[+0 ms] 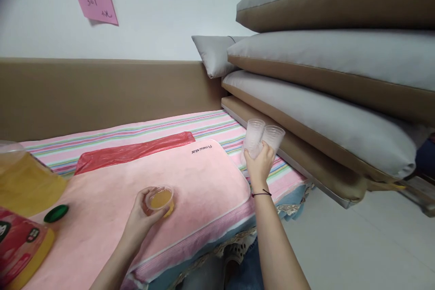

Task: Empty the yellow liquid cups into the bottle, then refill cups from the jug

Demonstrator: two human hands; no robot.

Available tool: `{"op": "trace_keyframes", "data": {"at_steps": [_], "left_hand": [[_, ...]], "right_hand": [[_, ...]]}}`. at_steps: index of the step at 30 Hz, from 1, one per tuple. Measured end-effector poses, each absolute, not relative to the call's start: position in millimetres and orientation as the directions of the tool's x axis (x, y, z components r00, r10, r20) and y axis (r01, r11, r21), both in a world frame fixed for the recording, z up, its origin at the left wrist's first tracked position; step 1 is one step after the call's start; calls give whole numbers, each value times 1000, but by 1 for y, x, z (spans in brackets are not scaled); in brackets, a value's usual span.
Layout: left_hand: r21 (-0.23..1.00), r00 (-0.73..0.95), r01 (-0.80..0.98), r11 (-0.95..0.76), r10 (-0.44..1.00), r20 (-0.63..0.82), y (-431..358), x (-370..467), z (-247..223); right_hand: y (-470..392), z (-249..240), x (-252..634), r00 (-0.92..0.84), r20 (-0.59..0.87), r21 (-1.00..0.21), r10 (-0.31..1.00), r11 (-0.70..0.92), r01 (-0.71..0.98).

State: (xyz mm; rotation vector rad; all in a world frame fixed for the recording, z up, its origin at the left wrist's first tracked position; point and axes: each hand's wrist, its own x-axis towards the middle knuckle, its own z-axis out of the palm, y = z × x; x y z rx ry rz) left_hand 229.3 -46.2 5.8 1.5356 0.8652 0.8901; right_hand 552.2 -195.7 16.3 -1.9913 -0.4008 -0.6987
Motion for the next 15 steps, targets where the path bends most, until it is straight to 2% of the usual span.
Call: {"op": "trace_keyframes", "data": {"at_steps": [6, 15], "left_hand": [[998, 450, -2, -65, 891, 59, -41, 230, 3], [991, 480, -37, -130, 867, 131, -36, 232, -16]], "right_hand": [[-190, 16, 550, 759, 651, -675, 5, -454, 581], [-197, 16, 547, 771, 637, -709, -13, -402, 580]]}}
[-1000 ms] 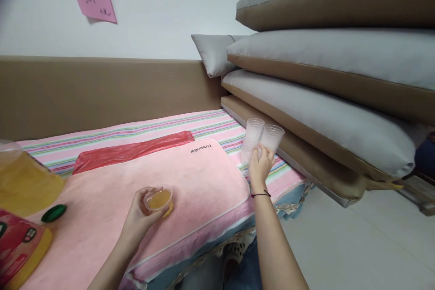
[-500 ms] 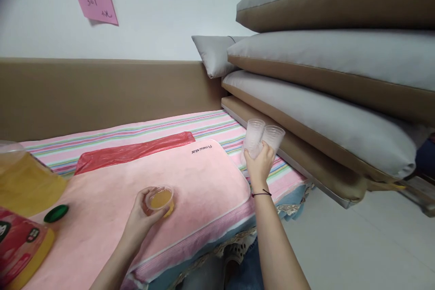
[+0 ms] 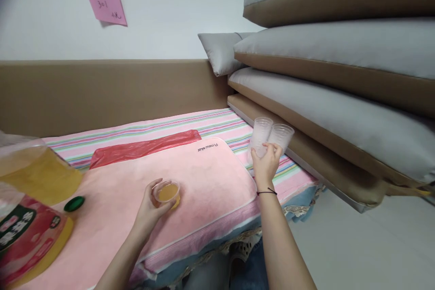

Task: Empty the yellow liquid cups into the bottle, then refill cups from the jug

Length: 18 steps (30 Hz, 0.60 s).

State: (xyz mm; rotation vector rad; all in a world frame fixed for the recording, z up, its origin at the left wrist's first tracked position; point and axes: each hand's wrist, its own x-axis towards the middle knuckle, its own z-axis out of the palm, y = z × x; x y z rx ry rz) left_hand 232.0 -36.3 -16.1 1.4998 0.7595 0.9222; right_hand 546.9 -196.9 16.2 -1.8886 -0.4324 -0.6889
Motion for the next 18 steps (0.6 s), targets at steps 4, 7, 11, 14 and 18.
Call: {"op": "trace_keyframes", "data": {"at_steps": [4, 7, 11, 14, 18], "left_hand": [[985, 492, -28, -172, 855, 164, -43, 229, -8], [984, 496, -32, -176, 852, 169, -46, 228, -7], [986, 507, -19, -167, 848, 153, -45, 229, -11], [970, 475, 15, -243, 855, 207, -44, 227, -6], [849, 418, 170, -500, 817, 397, -54, 220, 22]], "right_hand": [[-198, 14, 547, 779, 626, -721, -12, -389, 574], [-198, 12, 549, 785, 619, -727, -8, -385, 569], [-197, 13, 549, 781, 625, -723, 0, -378, 578], [-197, 14, 548, 771, 637, -711, 2, -385, 588], [-199, 17, 548, 764, 645, -703, -2, -393, 593]]}}
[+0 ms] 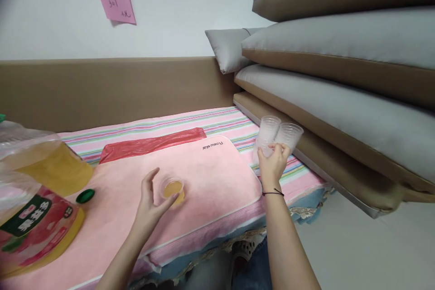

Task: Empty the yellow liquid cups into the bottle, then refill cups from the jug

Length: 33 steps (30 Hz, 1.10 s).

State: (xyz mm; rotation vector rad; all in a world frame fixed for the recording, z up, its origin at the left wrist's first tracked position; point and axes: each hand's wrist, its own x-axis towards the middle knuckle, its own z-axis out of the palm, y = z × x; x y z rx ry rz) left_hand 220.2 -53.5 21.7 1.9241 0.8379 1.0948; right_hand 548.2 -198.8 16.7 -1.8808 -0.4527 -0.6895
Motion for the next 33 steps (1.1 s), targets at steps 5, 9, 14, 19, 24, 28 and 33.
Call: {"op": "trace_keyframes", "data": {"at_steps": [5, 9, 14, 19, 24, 28, 33], "left_hand": [[595, 528, 130, -793, 564, 635, -83, 250, 56], [665, 610, -40, -746, 509, 607, -106, 326, 49], [774, 729, -65, -630, 499, 468, -118, 418, 36], [737, 752, -82, -671, 443, 488, -116, 447, 41], [704, 759, -27, -709, 445, 476, -119, 443, 46], [722, 772, -53, -690, 430, 468, -120, 435, 51], [794, 817, -80, -602, 417, 398, -115, 423, 61]], "right_hand": [[-205, 20, 549, 754, 656, -697, -16, -395, 598], [-213, 28, 545, 750, 662, -709, -1, -326, 625], [-223, 43, 532, 823, 567, -823, 30, -19, 567], [-224, 53, 523, 892, 425, -890, 154, 251, 381], [-219, 55, 522, 937, 313, -910, 153, 332, 249], [-219, 55, 523, 945, 259, -899, 197, 408, 161], [-226, 59, 522, 920, 235, -888, 314, 455, 72]]}}
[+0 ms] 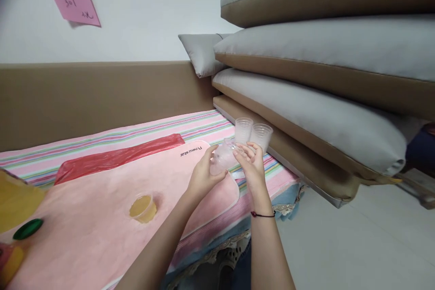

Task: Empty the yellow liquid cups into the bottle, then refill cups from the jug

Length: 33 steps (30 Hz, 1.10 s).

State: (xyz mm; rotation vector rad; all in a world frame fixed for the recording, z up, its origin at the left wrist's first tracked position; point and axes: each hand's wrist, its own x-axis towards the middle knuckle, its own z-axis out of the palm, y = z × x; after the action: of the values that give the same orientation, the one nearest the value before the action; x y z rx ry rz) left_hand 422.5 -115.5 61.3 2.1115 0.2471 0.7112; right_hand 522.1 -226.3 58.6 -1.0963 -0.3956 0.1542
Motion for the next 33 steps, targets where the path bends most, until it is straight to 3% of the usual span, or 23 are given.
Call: {"op": "trace_keyframes", "data": {"at_steps": [5, 10, 16, 21, 23, 26, 30, 33], "left_hand": [[844, 865, -108, -526, 369, 340, -113, 412, 69], [856, 852, -10, -516, 443, 277, -113, 409, 70], [812, 798, 45, -582, 510, 321, -118, 406, 75], [819, 770, 6, -574, 525, 362, -121, 408, 74], [869, 736, -26, -494, 579, 351, -119, 416, 69], [940, 682, -45, -338, 677, 276, -115, 440, 59], [967, 724, -47, -252, 658, 207, -115, 485, 43], [972, 746, -25, -234, 643, 174, -120, 514, 31]], "right_hand": [[-234, 62, 522, 851, 296, -902, 433, 421, 100], [-239, 61, 525, 807, 303, -923, 506, 368, 116], [-243, 63, 522, 779, 269, -959, 567, 228, 165], [-241, 65, 520, 779, 278, -954, 562, 255, 156], [-242, 66, 521, 818, 303, -933, 489, 327, 149], [-248, 69, 523, 915, 321, -856, 244, 487, 170], [-263, 74, 525, 977, 198, -766, -74, 611, 201], [-271, 75, 526, 982, 119, -727, -147, 660, 187]]}}
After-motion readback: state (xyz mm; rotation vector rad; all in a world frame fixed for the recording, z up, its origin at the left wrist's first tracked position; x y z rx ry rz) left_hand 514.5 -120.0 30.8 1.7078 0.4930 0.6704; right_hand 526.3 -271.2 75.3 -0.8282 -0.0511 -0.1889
